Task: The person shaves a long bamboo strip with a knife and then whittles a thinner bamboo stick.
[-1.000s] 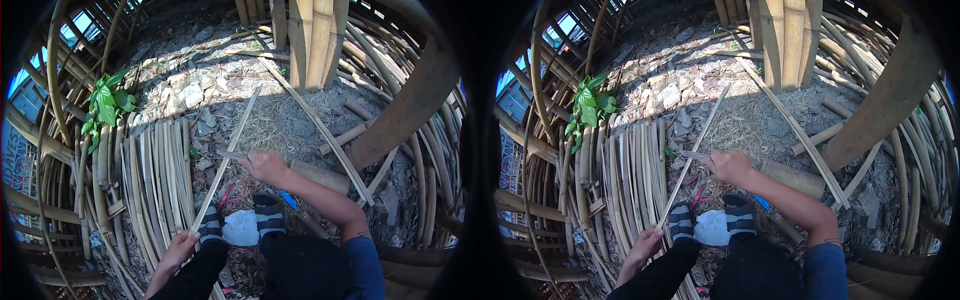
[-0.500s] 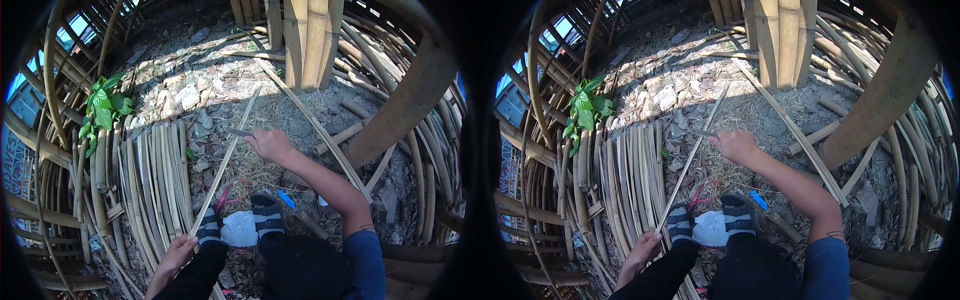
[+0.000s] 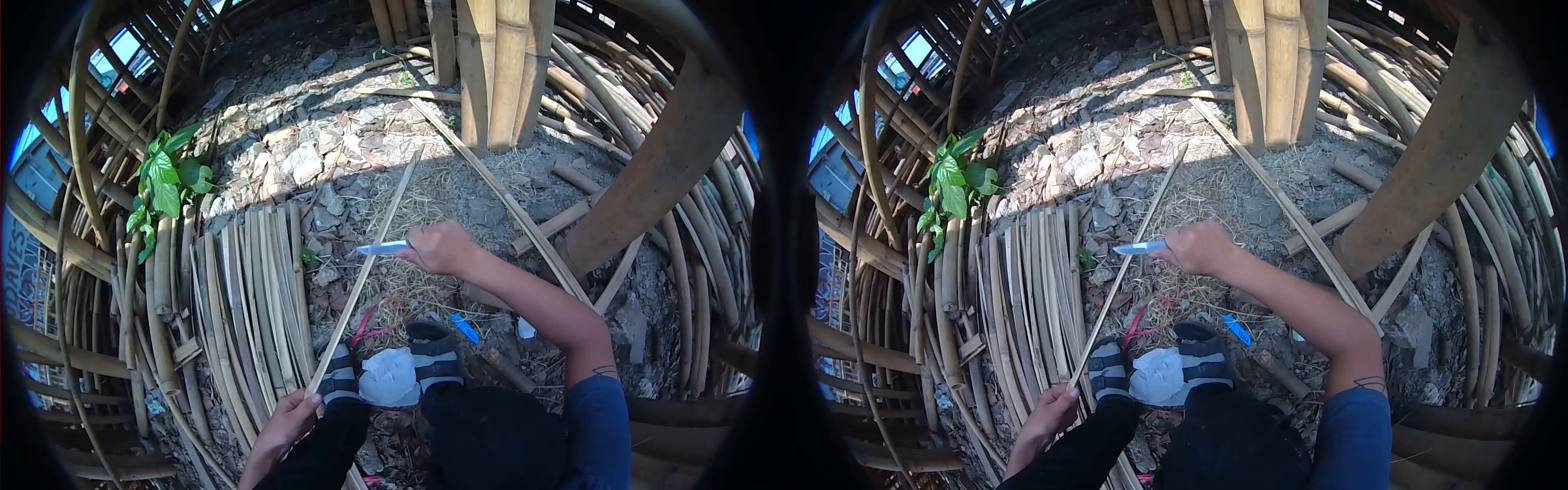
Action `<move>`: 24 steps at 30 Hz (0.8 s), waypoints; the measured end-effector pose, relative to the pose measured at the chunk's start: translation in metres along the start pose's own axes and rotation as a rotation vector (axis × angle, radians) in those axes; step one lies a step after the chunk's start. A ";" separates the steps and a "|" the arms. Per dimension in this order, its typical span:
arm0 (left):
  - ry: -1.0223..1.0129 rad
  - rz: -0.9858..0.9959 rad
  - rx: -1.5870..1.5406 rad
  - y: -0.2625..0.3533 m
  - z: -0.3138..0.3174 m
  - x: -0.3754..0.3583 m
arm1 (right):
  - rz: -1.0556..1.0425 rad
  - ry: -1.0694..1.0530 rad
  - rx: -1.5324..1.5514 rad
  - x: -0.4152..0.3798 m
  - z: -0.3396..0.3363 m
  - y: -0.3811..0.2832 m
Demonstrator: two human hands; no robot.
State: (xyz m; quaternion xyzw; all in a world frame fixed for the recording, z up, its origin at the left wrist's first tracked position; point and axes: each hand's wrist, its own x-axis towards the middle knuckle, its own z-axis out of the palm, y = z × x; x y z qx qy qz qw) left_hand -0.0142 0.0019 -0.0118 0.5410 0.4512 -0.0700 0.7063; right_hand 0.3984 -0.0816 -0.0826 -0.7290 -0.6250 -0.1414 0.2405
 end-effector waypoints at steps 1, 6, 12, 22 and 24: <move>-0.006 -0.005 -0.003 -0.001 0.000 -0.001 | 0.125 0.068 -0.072 0.013 0.003 0.035; 0.019 -0.008 0.006 0.009 0.005 0.004 | 0.500 0.007 -0.074 0.039 0.004 0.078; 0.031 -0.013 0.001 -0.009 -0.006 0.004 | 0.213 -0.183 0.108 -0.005 0.012 -0.015; 0.017 0.009 -0.021 0.002 -0.003 -0.001 | 1.071 0.488 0.143 0.024 -0.012 0.164; 0.016 -0.015 -0.036 -0.001 -0.004 0.000 | 1.125 0.375 0.304 0.020 -0.010 0.144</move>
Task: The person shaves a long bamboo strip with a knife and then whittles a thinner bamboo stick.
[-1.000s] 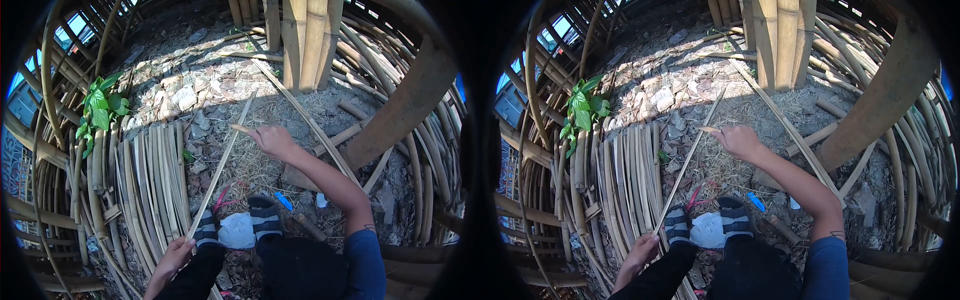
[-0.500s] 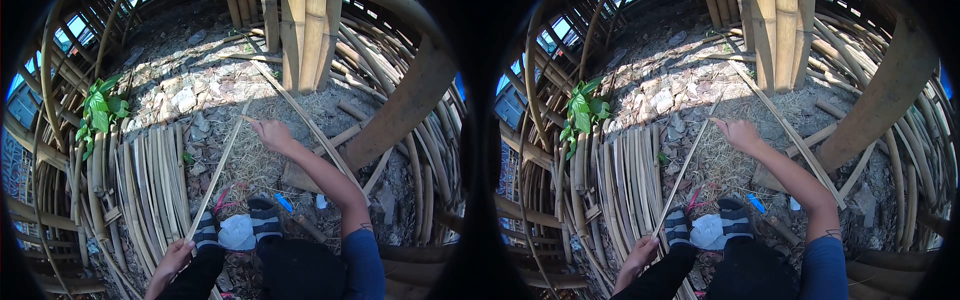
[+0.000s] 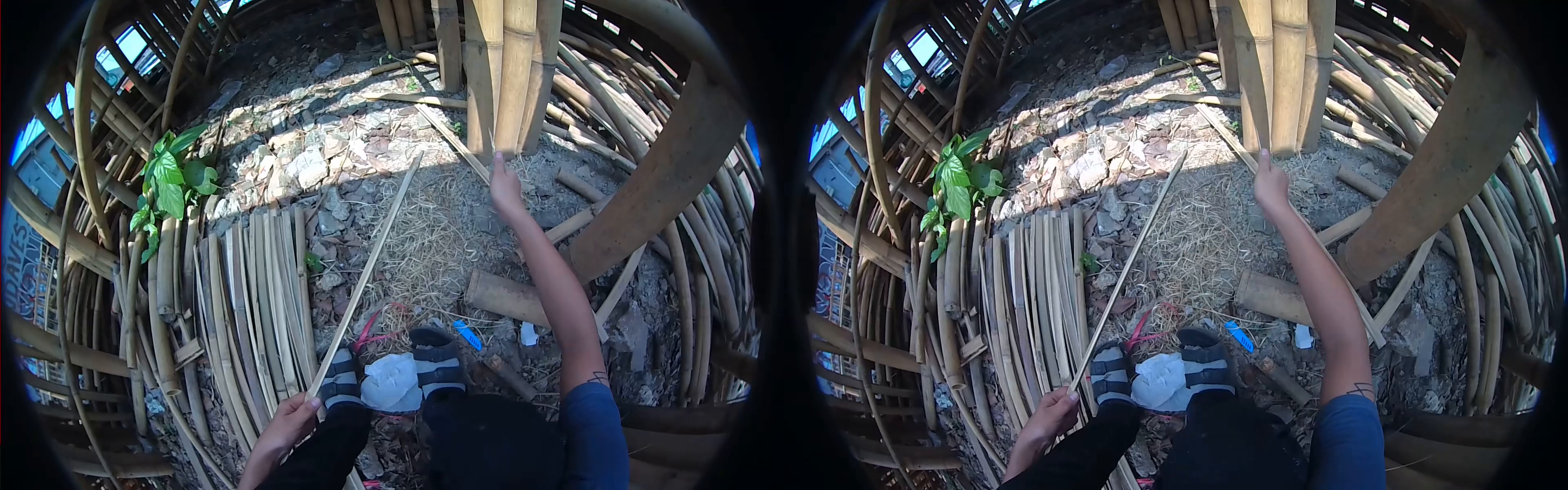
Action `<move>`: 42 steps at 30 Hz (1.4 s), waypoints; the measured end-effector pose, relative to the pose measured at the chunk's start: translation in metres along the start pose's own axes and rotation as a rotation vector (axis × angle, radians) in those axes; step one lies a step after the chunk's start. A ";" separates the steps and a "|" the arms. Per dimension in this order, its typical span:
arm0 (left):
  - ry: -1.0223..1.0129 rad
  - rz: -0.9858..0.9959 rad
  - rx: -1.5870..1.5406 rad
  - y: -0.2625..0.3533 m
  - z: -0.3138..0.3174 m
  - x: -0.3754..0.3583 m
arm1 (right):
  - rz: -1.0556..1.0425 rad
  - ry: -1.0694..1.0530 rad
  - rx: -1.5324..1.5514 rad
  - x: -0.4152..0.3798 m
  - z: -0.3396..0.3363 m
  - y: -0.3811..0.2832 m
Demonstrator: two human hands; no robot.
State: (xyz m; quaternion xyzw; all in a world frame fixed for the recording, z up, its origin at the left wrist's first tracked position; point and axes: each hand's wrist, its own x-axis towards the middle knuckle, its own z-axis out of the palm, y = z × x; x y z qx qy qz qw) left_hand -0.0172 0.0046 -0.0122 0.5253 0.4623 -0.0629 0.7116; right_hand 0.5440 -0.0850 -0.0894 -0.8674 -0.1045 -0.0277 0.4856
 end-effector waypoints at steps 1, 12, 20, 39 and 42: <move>-0.020 0.015 0.015 0.000 -0.001 0.001 | 0.090 -0.153 0.060 -0.021 -0.003 -0.008; 0.159 0.046 0.180 0.015 0.013 0.010 | -0.675 -0.948 0.030 -0.277 -0.009 -0.062; 0.108 0.129 0.118 0.024 0.014 0.014 | 0.194 -1.808 0.764 -0.327 0.014 -0.063; 0.019 0.087 0.096 0.032 0.019 0.002 | 0.299 -1.826 0.632 -0.320 0.000 -0.081; 0.017 0.165 0.094 0.026 0.019 0.007 | 0.303 -1.739 0.630 -0.315 0.000 -0.083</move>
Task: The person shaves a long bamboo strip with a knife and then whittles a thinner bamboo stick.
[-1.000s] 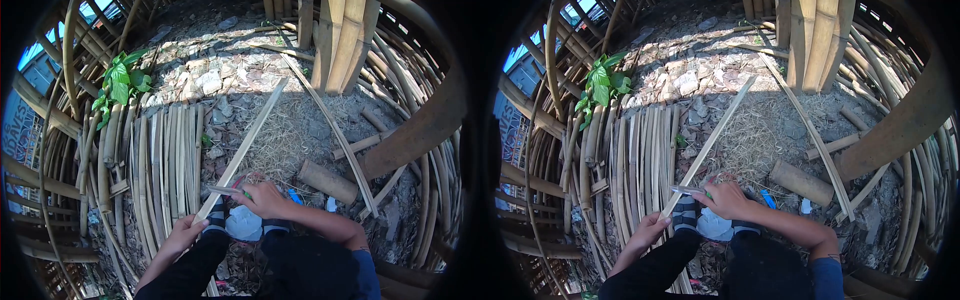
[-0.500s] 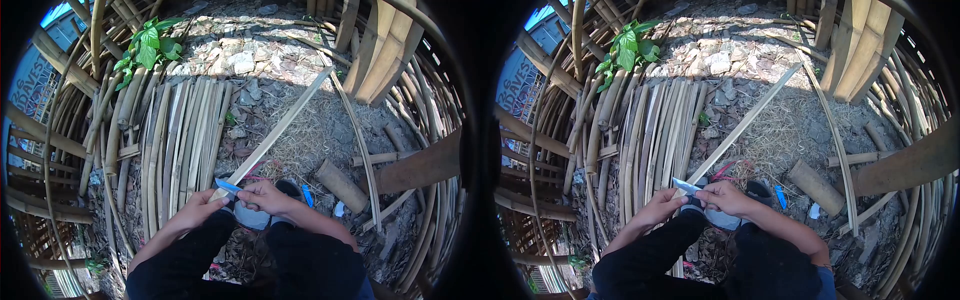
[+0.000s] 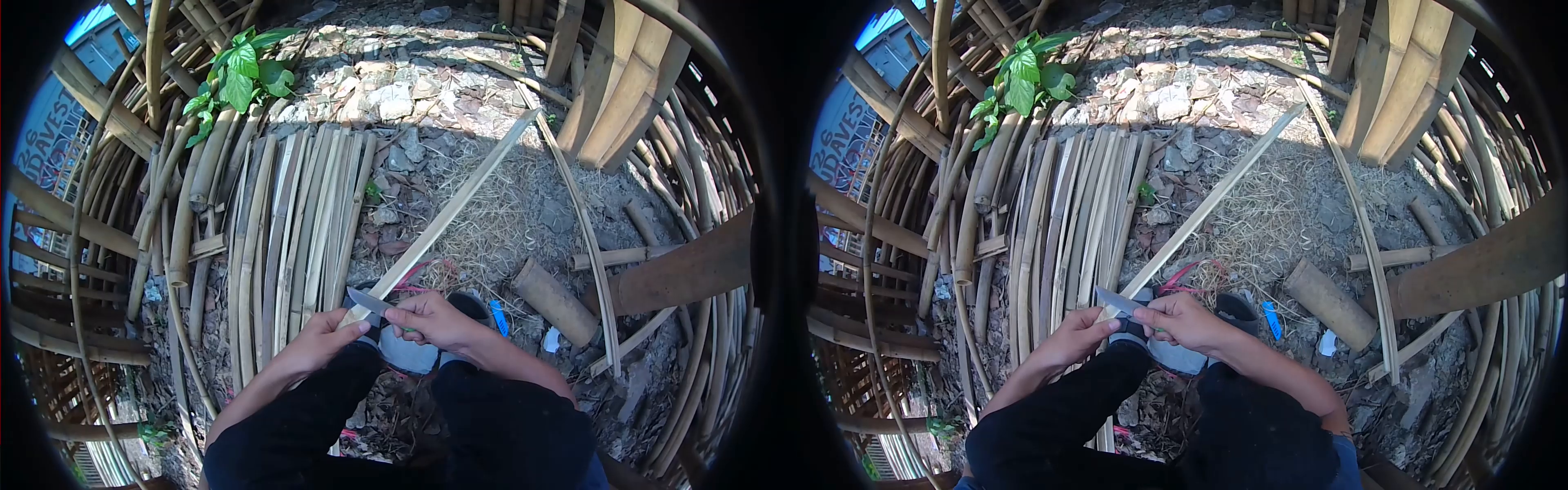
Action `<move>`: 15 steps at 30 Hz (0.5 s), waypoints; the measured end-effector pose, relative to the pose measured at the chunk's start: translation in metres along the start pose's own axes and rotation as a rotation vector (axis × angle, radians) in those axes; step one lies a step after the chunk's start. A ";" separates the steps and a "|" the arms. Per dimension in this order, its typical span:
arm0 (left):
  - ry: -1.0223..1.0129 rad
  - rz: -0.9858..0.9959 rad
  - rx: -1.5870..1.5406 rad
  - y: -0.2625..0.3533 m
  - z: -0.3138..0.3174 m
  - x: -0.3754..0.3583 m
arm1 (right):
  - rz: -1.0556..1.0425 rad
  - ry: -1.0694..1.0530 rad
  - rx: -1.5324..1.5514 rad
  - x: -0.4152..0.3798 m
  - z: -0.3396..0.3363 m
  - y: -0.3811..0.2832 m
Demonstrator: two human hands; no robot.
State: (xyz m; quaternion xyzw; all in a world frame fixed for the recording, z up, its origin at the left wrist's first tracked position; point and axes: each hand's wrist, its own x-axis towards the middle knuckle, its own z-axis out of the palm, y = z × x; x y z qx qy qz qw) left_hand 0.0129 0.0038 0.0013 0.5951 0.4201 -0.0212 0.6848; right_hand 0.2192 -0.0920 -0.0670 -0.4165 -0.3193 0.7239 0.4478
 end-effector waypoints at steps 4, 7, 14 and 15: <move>0.039 -0.043 0.025 -0.014 -0.008 0.003 | -0.016 0.135 0.036 -0.002 -0.031 -0.017; 0.023 -0.061 0.028 -0.012 -0.007 0.004 | 0.054 0.062 0.055 -0.003 -0.024 -0.012; 0.030 -0.038 0.008 0.000 -0.001 -0.002 | 0.063 -0.037 0.035 -0.004 -0.014 -0.006; 0.030 -0.037 0.011 -0.002 -0.003 -0.002 | 0.051 0.051 0.034 -0.007 -0.027 -0.015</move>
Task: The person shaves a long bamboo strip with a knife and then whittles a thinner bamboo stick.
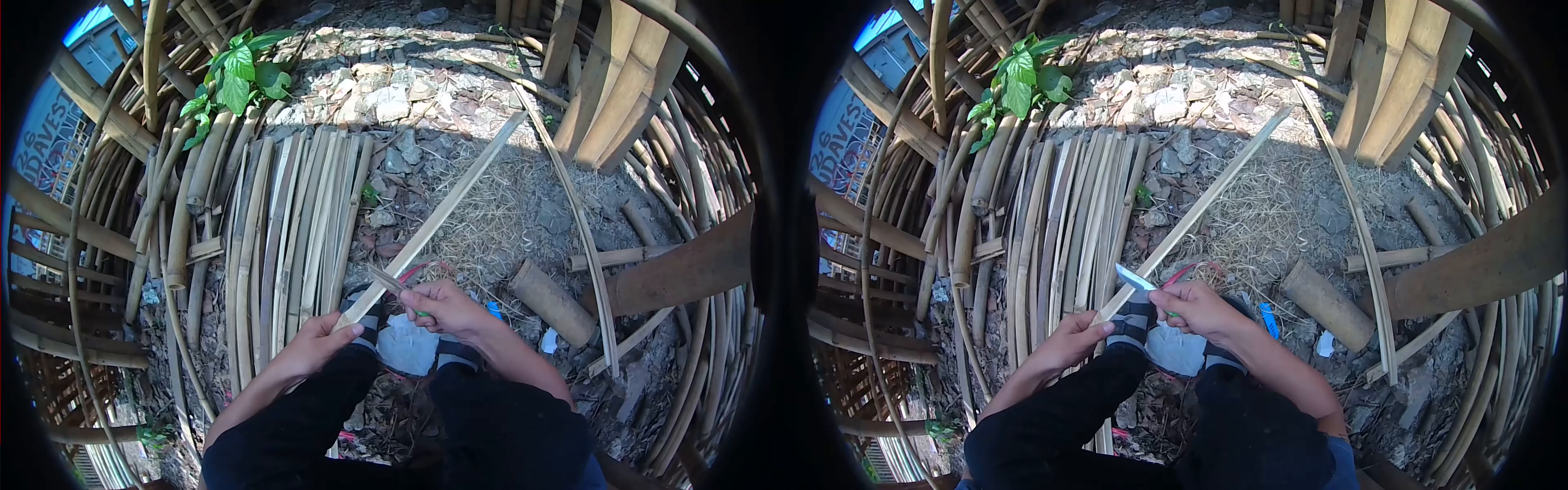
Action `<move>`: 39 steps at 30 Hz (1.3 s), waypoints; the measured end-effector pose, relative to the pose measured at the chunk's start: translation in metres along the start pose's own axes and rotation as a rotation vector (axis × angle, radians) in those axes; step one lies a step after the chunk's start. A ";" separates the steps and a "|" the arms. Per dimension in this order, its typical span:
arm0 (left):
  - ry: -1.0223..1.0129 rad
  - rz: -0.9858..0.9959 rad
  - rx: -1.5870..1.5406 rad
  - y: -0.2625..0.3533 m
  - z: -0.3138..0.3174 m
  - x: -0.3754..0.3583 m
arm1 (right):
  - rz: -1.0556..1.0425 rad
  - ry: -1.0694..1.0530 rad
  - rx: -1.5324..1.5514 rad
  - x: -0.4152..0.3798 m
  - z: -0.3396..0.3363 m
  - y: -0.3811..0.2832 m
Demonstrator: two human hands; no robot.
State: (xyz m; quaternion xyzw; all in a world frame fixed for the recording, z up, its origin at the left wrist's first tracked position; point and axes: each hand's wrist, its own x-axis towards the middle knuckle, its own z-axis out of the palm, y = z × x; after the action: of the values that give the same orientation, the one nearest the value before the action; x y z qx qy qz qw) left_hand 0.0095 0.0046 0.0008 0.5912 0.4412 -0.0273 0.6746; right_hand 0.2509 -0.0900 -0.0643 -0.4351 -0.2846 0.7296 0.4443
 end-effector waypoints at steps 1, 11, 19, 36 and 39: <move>0.003 -0.012 0.015 -0.003 -0.002 0.001 | -0.012 0.088 0.002 -0.001 -0.007 -0.007; 0.002 -0.040 0.039 -0.003 -0.002 0.000 | -0.003 -0.013 -0.012 0.000 0.009 0.005; 0.011 -0.058 0.007 0.002 -0.001 -0.001 | -0.094 0.183 -0.064 -0.001 -0.034 -0.019; 0.018 -0.038 -0.012 -0.011 -0.003 0.003 | -0.100 0.162 -0.038 -0.005 -0.032 -0.019; -0.010 -0.010 0.032 -0.013 -0.003 0.002 | -0.048 0.024 -0.116 -0.002 -0.006 0.000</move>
State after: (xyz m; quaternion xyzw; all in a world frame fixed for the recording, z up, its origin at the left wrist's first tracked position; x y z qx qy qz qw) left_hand 0.0015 0.0043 -0.0102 0.5993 0.4404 -0.0407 0.6672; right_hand 0.2563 -0.0912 -0.0661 -0.4616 -0.3314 0.6958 0.4392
